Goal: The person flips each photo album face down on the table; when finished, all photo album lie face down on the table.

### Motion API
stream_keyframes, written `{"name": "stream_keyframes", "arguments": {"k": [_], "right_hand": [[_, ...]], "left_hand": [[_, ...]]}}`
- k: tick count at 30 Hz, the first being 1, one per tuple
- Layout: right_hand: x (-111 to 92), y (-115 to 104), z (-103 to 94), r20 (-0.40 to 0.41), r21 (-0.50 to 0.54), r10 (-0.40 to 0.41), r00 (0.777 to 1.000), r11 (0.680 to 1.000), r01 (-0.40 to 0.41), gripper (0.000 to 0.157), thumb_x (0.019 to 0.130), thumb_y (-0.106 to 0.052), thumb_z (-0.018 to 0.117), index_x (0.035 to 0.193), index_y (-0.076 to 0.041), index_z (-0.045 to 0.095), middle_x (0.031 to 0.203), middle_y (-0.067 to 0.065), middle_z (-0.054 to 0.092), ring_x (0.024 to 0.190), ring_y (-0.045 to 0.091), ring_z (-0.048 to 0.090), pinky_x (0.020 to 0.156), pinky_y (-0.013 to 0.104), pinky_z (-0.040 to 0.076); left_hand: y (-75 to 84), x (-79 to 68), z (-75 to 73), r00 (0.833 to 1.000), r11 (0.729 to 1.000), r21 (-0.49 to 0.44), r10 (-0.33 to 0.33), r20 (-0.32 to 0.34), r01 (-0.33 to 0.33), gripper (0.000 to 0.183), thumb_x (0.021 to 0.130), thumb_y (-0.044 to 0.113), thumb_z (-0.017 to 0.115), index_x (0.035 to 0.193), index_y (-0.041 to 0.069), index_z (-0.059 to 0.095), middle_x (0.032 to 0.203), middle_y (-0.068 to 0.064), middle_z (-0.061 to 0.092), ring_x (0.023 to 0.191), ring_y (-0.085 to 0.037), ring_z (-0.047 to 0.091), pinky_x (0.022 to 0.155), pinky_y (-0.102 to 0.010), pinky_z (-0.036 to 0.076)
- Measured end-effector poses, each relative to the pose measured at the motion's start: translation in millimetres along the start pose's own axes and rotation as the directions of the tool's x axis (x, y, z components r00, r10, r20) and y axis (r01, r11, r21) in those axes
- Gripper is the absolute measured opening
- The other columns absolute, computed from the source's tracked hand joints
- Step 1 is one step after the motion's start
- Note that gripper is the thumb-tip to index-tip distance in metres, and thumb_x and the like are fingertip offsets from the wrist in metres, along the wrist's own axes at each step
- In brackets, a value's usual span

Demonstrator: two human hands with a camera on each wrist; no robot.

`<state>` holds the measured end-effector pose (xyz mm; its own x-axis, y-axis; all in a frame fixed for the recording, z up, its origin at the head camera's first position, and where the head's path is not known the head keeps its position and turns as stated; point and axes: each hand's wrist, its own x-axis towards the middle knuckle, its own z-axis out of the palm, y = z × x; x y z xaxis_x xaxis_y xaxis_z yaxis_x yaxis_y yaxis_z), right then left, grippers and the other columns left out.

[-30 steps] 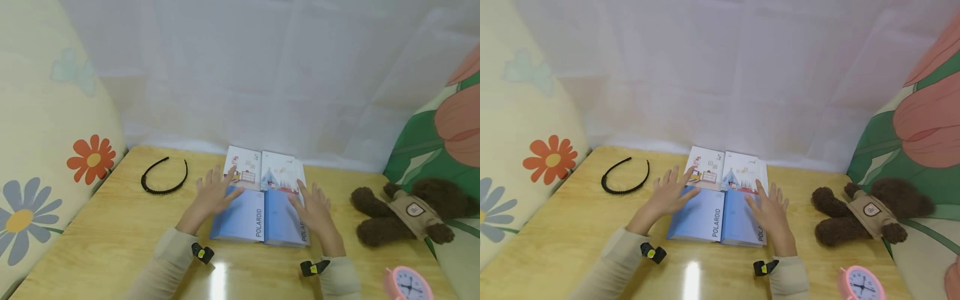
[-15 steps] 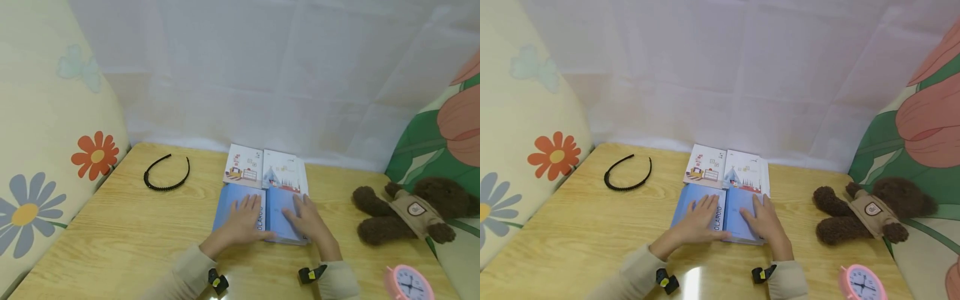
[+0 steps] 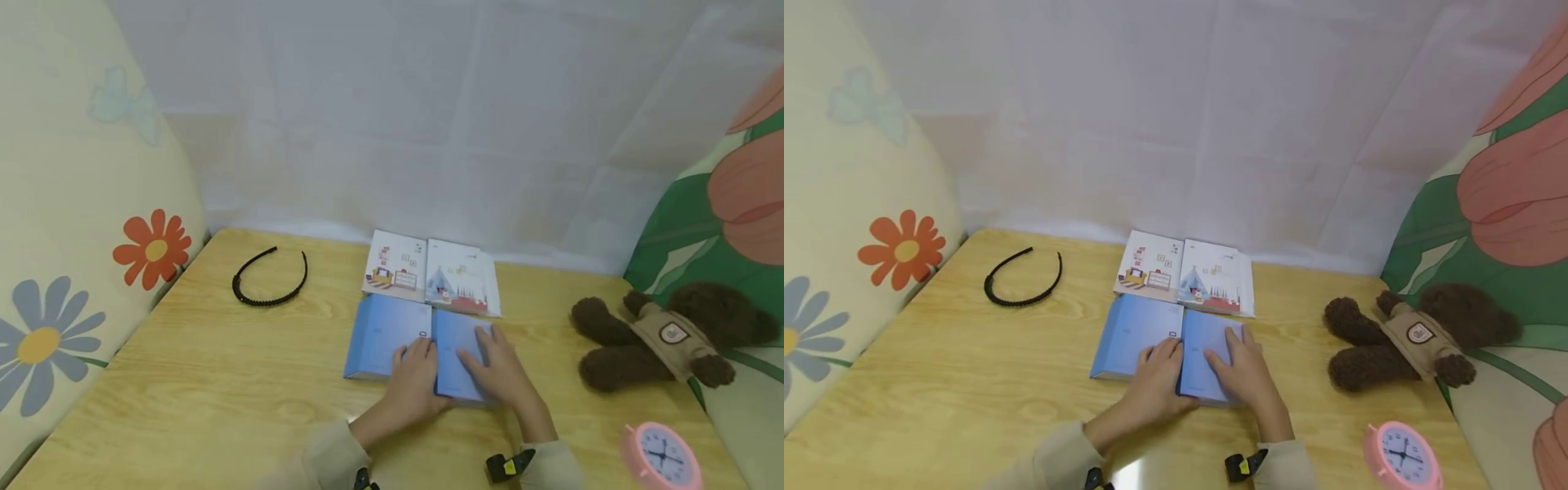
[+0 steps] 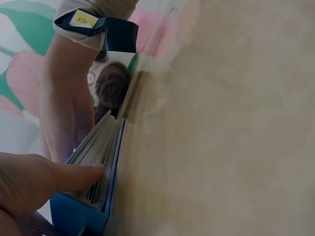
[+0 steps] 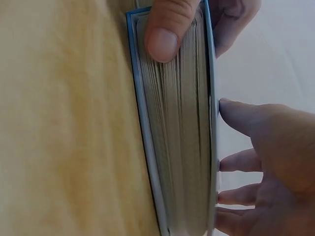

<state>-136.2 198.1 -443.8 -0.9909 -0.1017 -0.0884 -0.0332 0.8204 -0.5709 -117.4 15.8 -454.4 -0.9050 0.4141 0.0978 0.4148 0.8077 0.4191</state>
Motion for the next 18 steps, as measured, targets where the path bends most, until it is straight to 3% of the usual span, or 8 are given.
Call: {"name": "stream_keyframes", "arguments": {"k": [6, 12, 18], "right_hand": [[-23, -5, 2.0, 0.009, 0.005, 0.038, 0.999, 0.999, -0.038, 0.071, 0.099, -0.042, 0.058, 0.15, 0.003, 0.038, 0.157, 0.034, 0.015, 0.14, 0.056, 0.018, 0.11, 0.069, 0.023], [-33, -8, 5.4, -0.005, 0.015, 0.062, 0.998, 0.998, -0.062, 0.07, 0.098, -0.041, 0.059, 0.149, 0.002, 0.04, 0.157, 0.033, 0.017, 0.14, 0.057, 0.019, 0.109, 0.069, 0.022], [-37, -11, 7.9, -0.038, 0.098, 0.051, 0.998, 0.994, -0.047, 0.063, 0.102, -0.038, 0.052, 0.153, -0.005, 0.035, 0.156, 0.031, 0.024, 0.14, 0.051, 0.026, 0.11, 0.067, 0.024]], "left_hand": [[6.0, -22.1, 1.8, 0.998, 0.999, 0.019, 0.048, -0.044, -0.047, 0.101, 0.068, 0.046, 0.088, 0.137, -0.014, 0.046, 0.139, -0.025, 0.048, 0.133, -0.038, 0.042, 0.107, -0.054, 0.036], [8.5, -32.5, 1.1, 0.998, 0.998, -0.013, 0.06, -0.035, -0.061, 0.099, 0.07, 0.044, 0.088, 0.138, -0.015, 0.045, 0.14, -0.024, 0.048, 0.133, -0.037, 0.042, 0.108, -0.053, 0.036], [11.5, -38.6, -13.5, 0.999, 0.976, -0.214, 0.049, 0.009, -0.046, 0.096, 0.074, 0.029, 0.088, 0.144, -0.014, 0.037, 0.149, -0.029, 0.038, 0.134, -0.042, 0.043, 0.11, -0.05, 0.039]]}}
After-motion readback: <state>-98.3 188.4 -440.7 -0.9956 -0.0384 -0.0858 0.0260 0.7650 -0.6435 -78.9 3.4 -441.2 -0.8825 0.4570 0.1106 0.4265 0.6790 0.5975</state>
